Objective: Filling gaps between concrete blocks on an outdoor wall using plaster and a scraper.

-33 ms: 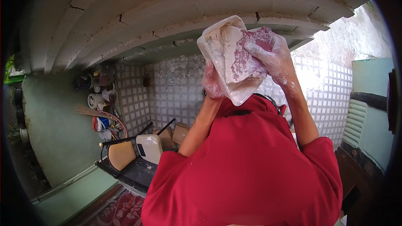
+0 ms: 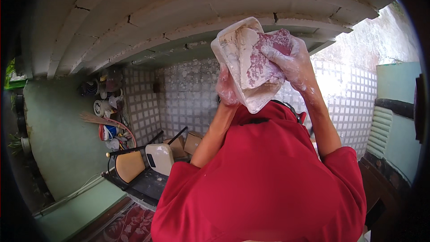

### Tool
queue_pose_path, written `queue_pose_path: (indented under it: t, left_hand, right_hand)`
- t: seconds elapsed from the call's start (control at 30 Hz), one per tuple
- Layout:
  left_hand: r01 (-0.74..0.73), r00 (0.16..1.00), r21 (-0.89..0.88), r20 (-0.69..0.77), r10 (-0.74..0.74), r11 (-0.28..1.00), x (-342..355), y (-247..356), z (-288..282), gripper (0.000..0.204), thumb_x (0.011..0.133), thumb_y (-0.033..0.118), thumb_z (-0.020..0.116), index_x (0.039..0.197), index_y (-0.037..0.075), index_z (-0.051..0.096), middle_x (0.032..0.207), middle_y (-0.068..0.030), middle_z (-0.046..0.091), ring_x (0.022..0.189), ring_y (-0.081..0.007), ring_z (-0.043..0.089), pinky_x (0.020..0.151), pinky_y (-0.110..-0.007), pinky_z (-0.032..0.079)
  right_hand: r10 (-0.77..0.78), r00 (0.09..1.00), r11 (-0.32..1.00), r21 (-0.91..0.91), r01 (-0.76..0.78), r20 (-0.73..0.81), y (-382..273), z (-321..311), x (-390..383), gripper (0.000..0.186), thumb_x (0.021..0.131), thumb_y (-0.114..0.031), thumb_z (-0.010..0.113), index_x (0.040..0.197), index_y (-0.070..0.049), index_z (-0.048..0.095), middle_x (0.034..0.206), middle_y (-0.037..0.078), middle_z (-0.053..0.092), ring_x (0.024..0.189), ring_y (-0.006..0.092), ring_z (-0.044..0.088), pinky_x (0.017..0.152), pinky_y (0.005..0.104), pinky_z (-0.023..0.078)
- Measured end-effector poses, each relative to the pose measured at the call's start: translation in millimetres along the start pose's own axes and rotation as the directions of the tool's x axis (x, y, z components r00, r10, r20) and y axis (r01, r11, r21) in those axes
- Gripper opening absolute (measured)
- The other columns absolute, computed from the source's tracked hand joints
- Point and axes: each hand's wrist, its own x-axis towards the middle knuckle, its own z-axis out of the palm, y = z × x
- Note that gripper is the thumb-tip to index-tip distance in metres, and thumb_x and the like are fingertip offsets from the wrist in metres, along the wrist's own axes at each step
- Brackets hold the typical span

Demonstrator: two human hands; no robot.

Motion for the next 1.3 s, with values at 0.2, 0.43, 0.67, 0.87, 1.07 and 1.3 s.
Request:
queue_pose_path:
  t: [0.2,0.43,0.67,0.87,1.07,1.3]
  left_hand:
    - [-0.002,0.995,-0.026,0.098,0.005,1.000,-1.4,4.3,4.6,0.064,0.098,0.042,0.044,0.146,0.004,0.026,0.144,-0.0178,0.039,0.130,-0.0340,0.043,0.108,-0.052,0.035]
    - [-0.019,0.999,0.162,-0.035,0.025,0.987,-4.5,-6.0,13.8,0.061,0.098,0.041,0.038,0.147,0.007,0.025,0.145,-0.0175,0.038,0.128,-0.0327,0.045,0.107,-0.050,0.039]
    - [0.015,0.998,0.290,-0.058,0.002,0.957,-6.7,0.5,1.3,0.060,0.098,0.039,0.039,0.148,0.008,0.024,0.144,-0.0169,0.039,0.128,-0.0321,0.046,0.107,-0.050,0.039]
    - [0.070,0.998,0.176,-0.004,-0.071,0.982,-13.4,0.7,0.8,0.059,0.099,0.039,0.037,0.147,0.007,0.025,0.142,-0.0152,0.041,0.127,-0.0304,0.047,0.107,-0.046,0.039]
    - [0.075,0.997,0.144,-0.029,-0.072,0.987,-22.5,2.6,4.9,0.061,0.100,0.045,0.036,0.146,0.006,0.027,0.140,-0.0144,0.044,0.125,-0.0283,0.048,0.106,-0.045,0.039]
    - [0.124,0.992,0.218,-0.026,-0.121,0.968,-27.6,6.2,1.0,0.059,0.101,0.045,0.035,0.145,0.005,0.029,0.138,-0.0143,0.046,0.124,-0.0269,0.049,0.106,-0.043,0.039]
  right_hand:
    - [0.096,0.992,0.977,0.184,-0.109,0.078,13.7,-1.1,3.8,0.023,0.082,-0.014,0.072,0.096,0.003,0.066,0.088,0.007,0.069,0.077,0.0104,0.062,0.071,0.0282,0.051]
    - [0.147,0.987,0.987,-0.067,-0.143,0.063,1.0,2.3,-8.6,0.047,0.077,-0.031,0.076,0.108,0.003,0.065,0.098,0.018,0.065,0.094,0.0268,0.062,0.087,0.0359,0.047]
    - [0.008,0.999,0.981,-0.191,-0.017,-0.045,4.6,4.6,-10.6,0.042,0.077,-0.031,0.076,0.099,0.004,0.067,0.093,0.016,0.066,0.090,0.0231,0.062,0.083,0.0358,0.047]
    - [-0.002,0.986,0.996,-0.083,0.016,0.168,4.6,5.7,-11.2,0.032,0.080,-0.020,0.074,0.098,0.004,0.065,0.086,0.005,0.068,0.077,0.0106,0.061,0.073,0.0282,0.050]
    - [0.165,0.971,0.982,-0.119,-0.146,0.173,-3.1,-0.6,-16.3,0.032,0.080,-0.020,0.075,0.099,0.003,0.065,0.089,0.005,0.068,0.077,0.0110,0.061,0.072,0.0275,0.050]
    - [0.072,0.958,0.990,0.098,-0.103,0.278,9.0,-3.6,-15.1,0.033,0.078,-0.016,0.076,0.103,0.002,0.065,0.091,0.005,0.068,0.080,0.0107,0.061,0.073,0.0271,0.051]
